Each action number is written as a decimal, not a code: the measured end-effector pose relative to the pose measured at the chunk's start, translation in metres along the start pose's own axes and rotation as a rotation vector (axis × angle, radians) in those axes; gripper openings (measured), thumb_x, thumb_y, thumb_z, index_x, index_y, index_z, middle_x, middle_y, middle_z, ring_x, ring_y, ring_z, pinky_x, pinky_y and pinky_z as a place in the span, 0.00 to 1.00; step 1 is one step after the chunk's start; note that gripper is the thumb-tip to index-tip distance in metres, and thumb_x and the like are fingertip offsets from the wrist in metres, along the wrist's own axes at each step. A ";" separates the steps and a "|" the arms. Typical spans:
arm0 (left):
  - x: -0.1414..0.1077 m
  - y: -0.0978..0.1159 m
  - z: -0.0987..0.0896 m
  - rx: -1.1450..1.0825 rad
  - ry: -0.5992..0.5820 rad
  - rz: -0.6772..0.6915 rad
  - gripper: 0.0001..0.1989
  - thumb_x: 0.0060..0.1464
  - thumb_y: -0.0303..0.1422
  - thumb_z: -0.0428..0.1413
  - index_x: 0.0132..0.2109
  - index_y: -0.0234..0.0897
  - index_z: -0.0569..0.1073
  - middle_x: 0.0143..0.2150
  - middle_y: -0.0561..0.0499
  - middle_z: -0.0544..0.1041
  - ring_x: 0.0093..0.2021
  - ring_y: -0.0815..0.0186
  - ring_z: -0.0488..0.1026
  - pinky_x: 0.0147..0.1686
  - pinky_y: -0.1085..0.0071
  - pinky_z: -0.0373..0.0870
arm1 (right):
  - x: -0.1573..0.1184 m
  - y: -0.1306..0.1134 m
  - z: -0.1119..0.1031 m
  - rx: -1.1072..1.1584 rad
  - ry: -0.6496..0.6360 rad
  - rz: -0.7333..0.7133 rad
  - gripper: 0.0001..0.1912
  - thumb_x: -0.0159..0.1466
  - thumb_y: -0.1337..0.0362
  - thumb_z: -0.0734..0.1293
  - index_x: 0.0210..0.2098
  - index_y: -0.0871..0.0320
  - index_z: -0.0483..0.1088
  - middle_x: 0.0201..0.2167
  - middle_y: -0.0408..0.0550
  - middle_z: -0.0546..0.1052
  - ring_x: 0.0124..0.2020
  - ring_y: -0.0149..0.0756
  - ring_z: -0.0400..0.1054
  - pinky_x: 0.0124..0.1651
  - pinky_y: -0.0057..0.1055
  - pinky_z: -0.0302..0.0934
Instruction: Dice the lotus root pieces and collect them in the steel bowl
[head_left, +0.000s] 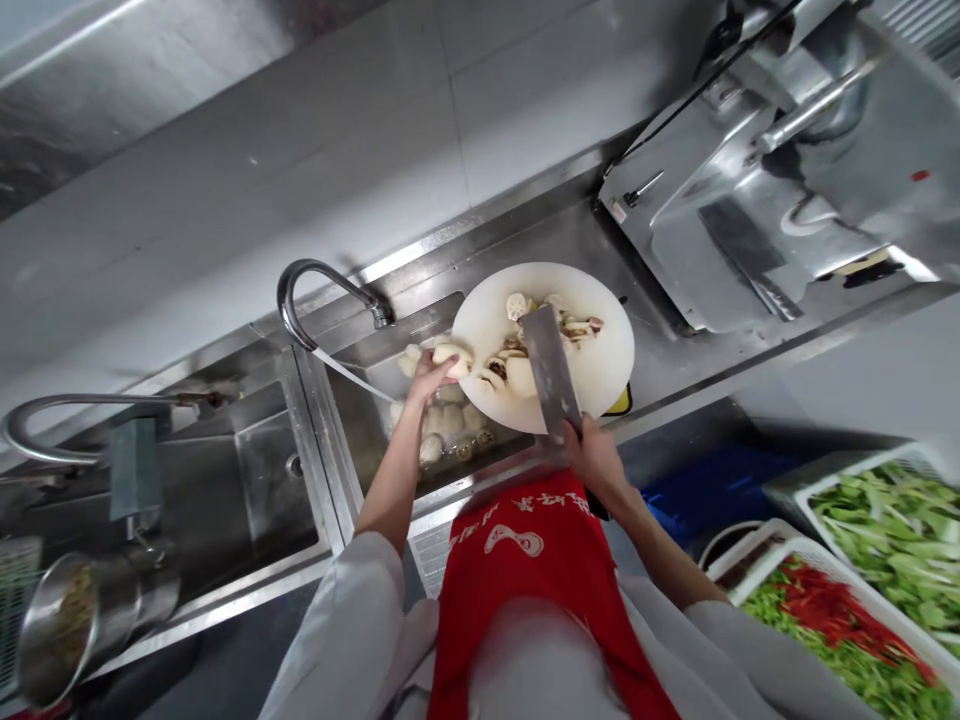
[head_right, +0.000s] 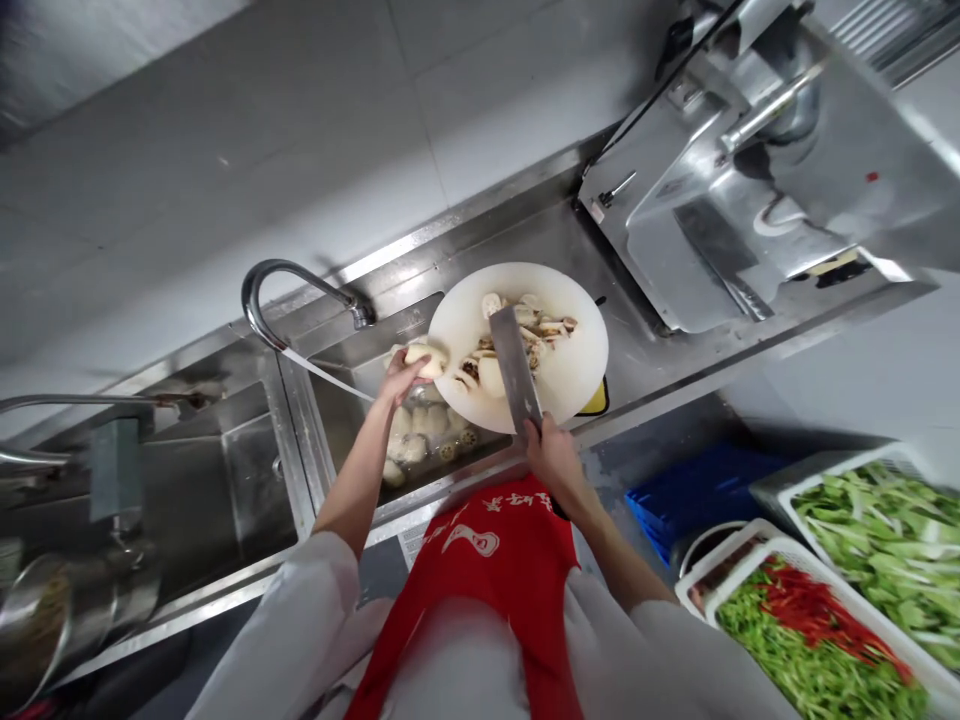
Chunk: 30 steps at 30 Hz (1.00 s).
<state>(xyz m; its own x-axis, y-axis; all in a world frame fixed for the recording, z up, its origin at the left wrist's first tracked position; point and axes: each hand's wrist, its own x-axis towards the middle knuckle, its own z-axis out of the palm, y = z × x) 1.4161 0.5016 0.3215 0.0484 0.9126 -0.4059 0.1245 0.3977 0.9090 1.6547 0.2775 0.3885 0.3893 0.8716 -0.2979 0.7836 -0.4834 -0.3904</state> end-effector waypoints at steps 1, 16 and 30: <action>-0.008 -0.006 -0.001 -0.037 -0.011 -0.007 0.28 0.44 0.41 0.67 0.48 0.36 0.66 0.47 0.44 0.75 0.38 0.64 0.78 0.32 0.70 0.78 | 0.001 -0.012 0.002 -0.035 -0.042 -0.010 0.18 0.70 0.55 0.53 0.44 0.60 0.66 0.31 0.55 0.77 0.34 0.43 0.72 0.33 0.30 0.53; -0.047 -0.014 0.009 -0.120 0.144 0.077 0.24 0.51 0.37 0.60 0.51 0.40 0.59 0.48 0.46 0.73 0.37 0.65 0.77 0.28 0.69 0.79 | 0.027 -0.148 0.035 -0.327 -0.192 -0.333 0.21 0.69 0.71 0.48 0.59 0.67 0.57 0.40 0.62 0.77 0.42 0.43 0.74 0.43 0.34 0.65; -0.088 0.061 0.038 -0.210 0.025 0.342 0.29 0.52 0.47 0.60 0.55 0.43 0.60 0.48 0.47 0.73 0.42 0.63 0.77 0.34 0.68 0.80 | 0.062 -0.133 -0.030 -0.339 -0.038 -0.326 0.20 0.69 0.69 0.51 0.59 0.69 0.56 0.41 0.63 0.77 0.43 0.47 0.73 0.43 0.35 0.63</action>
<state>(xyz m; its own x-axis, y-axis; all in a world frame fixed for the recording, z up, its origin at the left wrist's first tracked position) 1.4570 0.4415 0.4091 0.0271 0.9967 -0.0767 -0.1001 0.0790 0.9918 1.5893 0.3985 0.4476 0.0836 0.9670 -0.2407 0.9784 -0.1254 -0.1641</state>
